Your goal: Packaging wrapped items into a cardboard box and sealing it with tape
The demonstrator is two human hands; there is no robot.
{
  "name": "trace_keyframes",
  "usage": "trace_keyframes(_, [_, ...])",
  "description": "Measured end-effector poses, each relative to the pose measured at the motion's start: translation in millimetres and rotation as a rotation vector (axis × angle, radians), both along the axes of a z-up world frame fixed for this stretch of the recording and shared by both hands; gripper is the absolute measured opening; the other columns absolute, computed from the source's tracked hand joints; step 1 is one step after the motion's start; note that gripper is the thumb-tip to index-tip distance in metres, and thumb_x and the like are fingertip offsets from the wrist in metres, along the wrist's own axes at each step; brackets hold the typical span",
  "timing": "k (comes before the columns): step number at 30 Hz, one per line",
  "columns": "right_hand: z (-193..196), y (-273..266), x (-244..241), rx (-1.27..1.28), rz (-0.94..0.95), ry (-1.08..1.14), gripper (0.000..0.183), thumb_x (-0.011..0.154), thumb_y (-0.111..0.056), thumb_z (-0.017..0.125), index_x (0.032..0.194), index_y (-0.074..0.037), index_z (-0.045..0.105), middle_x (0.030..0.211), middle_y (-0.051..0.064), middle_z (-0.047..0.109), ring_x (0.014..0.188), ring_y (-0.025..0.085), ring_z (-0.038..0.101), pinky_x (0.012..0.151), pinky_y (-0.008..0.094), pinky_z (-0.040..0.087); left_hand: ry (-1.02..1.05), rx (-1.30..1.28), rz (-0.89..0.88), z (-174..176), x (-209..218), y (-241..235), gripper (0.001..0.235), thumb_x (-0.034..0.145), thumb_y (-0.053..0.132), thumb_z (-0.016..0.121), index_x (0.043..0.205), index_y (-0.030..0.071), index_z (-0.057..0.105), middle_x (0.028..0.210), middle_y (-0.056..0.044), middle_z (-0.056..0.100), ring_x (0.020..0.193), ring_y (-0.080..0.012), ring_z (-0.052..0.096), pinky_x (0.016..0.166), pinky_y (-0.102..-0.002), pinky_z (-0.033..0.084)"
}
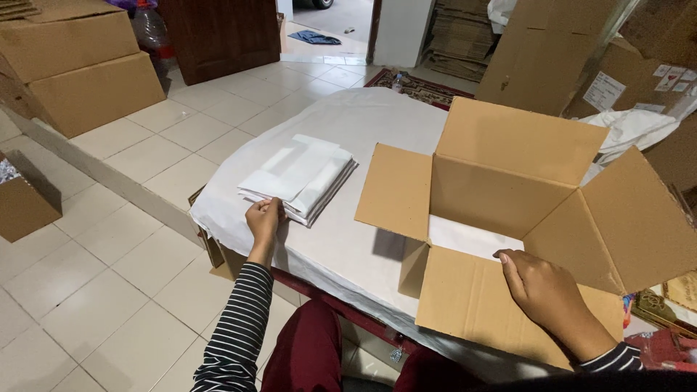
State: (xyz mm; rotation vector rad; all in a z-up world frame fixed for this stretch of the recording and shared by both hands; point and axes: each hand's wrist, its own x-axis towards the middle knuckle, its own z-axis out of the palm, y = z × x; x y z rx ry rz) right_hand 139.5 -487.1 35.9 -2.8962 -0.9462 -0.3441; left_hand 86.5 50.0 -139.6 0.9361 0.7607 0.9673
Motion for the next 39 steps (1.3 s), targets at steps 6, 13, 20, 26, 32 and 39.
trace_keyframes(6, [7,5,-8,0.007,-0.056,0.066,0.045,0.105,-0.043,0.03,0.118,-0.026,0.07,0.109,-0.003,0.077,0.104,0.025,0.072,0.079,0.045,0.056,0.034,-0.044,-0.021,31,-18,-21,0.009,0.088,0.009,0.068,0.085,0.005,0.061,0.067,-0.008,0.062,0.055,-0.0148,0.06,0.053,-0.03,0.062])
trace_keyframes(13, [7,5,-5,0.016,-0.015,0.034,0.045,0.104,-0.042,0.031,0.116,-0.024,0.071,0.108,-0.004,0.078,0.104,0.024,0.072,0.079,0.045,0.056,0.011,0.025,-0.023,26,-16,-12,0.019,0.086,0.013,0.07,0.072,0.01,0.058,0.055,-0.003,0.053,0.042,-0.0132,0.048,0.038,-0.029,0.042])
trace_keyframes(20, [6,5,-4,0.019,-0.064,0.079,0.046,0.104,-0.042,0.03,0.116,-0.025,0.071,0.109,-0.006,0.078,0.105,0.021,0.072,0.081,0.042,0.056,0.274,0.347,-0.016,23,-15,1,0.019,0.087,0.024,0.076,0.076,0.011,0.068,0.063,0.002,0.062,0.061,-0.0095,0.054,0.064,-0.029,0.044])
trace_keyframes(26, [4,4,-4,0.01,-0.07,0.068,0.046,0.104,-0.043,0.031,0.118,-0.026,0.071,0.115,-0.007,0.077,0.11,0.021,0.071,0.084,0.045,0.057,-0.165,-0.077,-0.131,50,6,-7,0.026,0.104,0.026,0.052,0.084,0.017,0.037,0.061,-0.001,0.042,0.046,-0.0148,0.044,0.041,-0.029,0.042])
trace_keyframes(32, [2,3,0,0.033,-0.059,0.082,0.048,0.104,-0.043,0.031,0.118,-0.024,0.072,0.116,-0.006,0.077,0.112,0.019,0.071,0.085,0.041,0.057,-0.143,-0.293,-0.087,52,26,-7,0.055,0.089,0.049,0.066,0.12,0.01,0.044,0.096,-0.005,0.056,0.077,-0.0201,0.063,0.06,-0.035,0.06])
trace_keyframes(39, [4,3,-4,0.043,-0.049,0.067,0.047,0.104,-0.042,0.031,0.117,-0.023,0.072,0.113,-0.008,0.078,0.107,0.019,0.072,0.081,0.041,0.057,-0.218,-0.174,0.056,16,72,10,0.042,0.081,0.001,0.069,0.115,0.011,0.046,0.112,-0.012,0.065,0.1,-0.0254,0.067,0.088,-0.038,0.058])
